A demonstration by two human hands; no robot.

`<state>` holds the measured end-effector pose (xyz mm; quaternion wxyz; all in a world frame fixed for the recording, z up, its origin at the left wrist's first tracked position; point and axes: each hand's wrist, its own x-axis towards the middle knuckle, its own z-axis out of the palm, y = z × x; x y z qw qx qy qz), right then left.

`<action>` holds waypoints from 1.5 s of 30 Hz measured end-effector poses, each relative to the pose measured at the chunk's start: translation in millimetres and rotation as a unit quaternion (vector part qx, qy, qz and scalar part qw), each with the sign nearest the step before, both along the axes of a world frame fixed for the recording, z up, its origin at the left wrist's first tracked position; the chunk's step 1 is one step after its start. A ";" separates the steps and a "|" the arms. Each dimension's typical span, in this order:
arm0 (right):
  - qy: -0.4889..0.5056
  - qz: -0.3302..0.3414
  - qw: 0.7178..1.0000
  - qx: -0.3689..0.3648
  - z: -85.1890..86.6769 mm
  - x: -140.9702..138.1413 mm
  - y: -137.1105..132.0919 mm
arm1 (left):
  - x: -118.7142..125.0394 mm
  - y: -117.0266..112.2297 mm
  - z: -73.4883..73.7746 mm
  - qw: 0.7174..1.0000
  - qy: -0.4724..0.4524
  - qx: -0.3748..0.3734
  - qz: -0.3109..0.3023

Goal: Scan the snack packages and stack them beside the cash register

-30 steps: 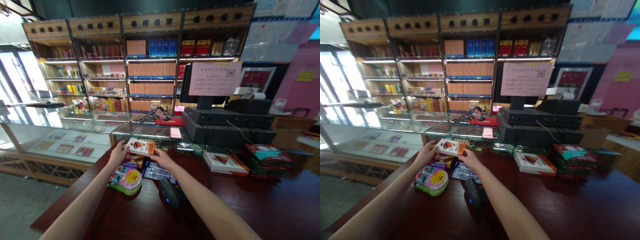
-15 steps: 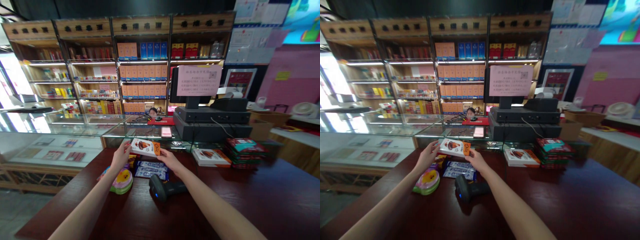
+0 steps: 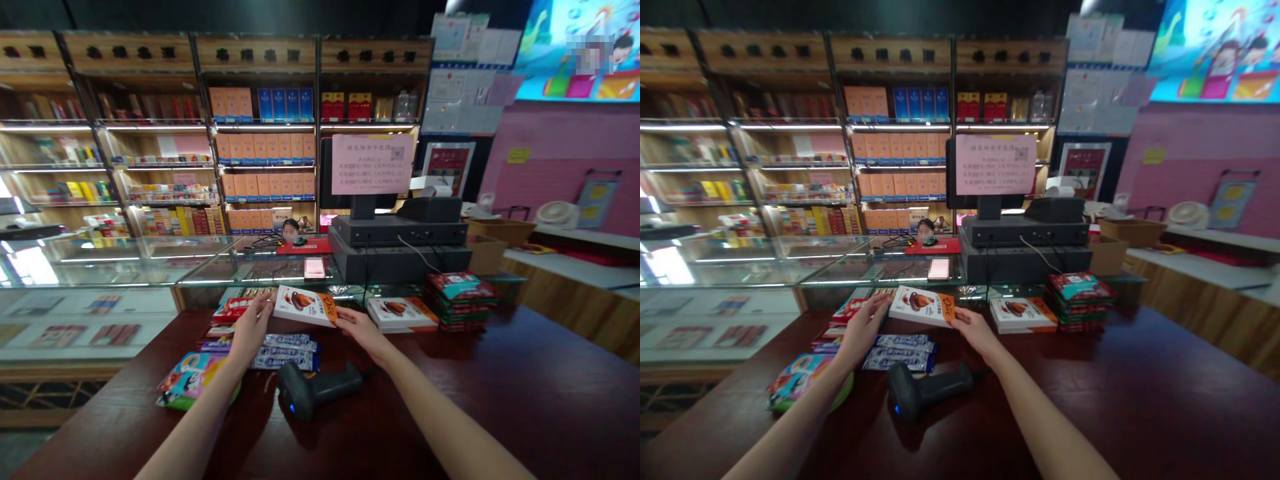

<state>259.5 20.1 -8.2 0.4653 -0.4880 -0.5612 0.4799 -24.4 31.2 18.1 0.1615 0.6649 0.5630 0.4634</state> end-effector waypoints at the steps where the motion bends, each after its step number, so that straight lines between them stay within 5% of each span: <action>1: 0.002 -0.004 1.000 -0.006 -3.2 4.3 1.3 | 2.6 0.6 -1.3 1.000 -0.002 0.004 -0.016; 7: 0.031 -0.048 0.998 -0.024 -22.7 20.6 6.8 | 11.6 4.7 -14.5 0.994 0.012 0.033 -0.100; 17: 0.019 -0.052 0.998 -0.015 -29.8 22.2 9.3 | 9.3 14.9 -39.3 0.972 0.093 0.198 -0.092; 24: 0.002 -0.058 0.998 -0.021 -32.0 20.2 13.3 | 15.1 6.0 -34.6 0.939 0.180 0.281 -0.083; 37: 0.005 -0.037 0.999 -0.028 -32.4 11.9 13.7 | 11.6 -1.7 -29.0 0.926 0.241 0.280 -0.078; 45: -0.019 -0.045 0.996 0.081 -23.4 9.0 6.8 | 11.8 -4.7 -21.9 0.908 0.251 0.333 -0.050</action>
